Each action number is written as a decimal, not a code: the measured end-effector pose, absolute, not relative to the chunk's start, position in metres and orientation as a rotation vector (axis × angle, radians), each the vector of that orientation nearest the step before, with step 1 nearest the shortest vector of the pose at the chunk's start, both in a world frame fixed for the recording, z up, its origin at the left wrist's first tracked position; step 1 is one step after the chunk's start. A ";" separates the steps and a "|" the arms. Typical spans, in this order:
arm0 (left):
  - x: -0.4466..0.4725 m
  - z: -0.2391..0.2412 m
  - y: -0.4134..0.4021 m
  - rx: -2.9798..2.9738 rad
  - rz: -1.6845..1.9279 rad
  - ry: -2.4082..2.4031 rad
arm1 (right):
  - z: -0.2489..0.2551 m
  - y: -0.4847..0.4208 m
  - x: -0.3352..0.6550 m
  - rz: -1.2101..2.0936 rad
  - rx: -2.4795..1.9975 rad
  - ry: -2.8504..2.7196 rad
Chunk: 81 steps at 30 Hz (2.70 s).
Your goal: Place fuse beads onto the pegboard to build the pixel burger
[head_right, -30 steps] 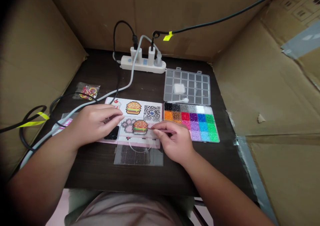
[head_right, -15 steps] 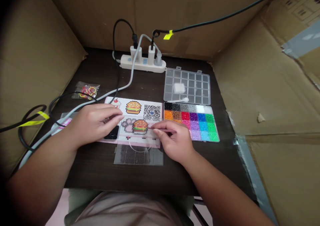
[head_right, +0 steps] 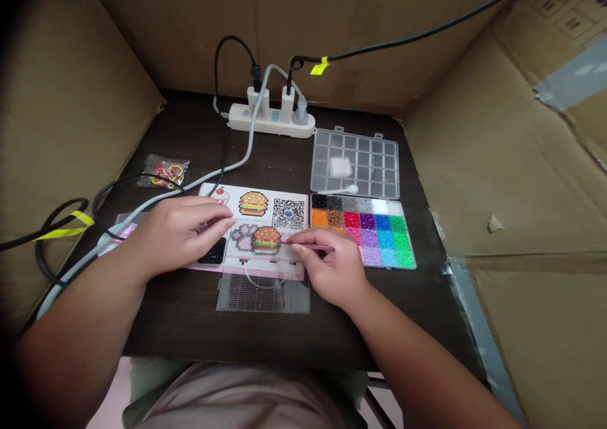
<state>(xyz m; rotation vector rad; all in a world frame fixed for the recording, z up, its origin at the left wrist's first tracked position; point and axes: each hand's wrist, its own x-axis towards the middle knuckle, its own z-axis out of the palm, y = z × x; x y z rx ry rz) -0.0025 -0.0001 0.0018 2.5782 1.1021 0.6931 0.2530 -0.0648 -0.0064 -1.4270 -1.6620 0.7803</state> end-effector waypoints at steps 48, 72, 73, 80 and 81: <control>-0.005 0.000 -0.001 2.564 0.766 1.125 | 0.004 -0.062 0.283 0.411 -1.425 -1.523; -0.005 0.000 0.000 2.543 0.725 1.215 | -0.003 -0.062 0.287 0.352 -1.418 -1.536; -0.005 0.000 0.000 2.537 0.716 1.221 | -0.003 -0.062 0.287 0.347 -1.425 -1.529; -0.005 -0.001 0.002 2.519 0.683 1.229 | -0.001 -0.059 0.286 0.336 -1.447 -1.516; -0.005 -0.001 0.002 2.518 0.682 1.230 | -0.002 -0.059 0.286 0.343 -1.450 -1.509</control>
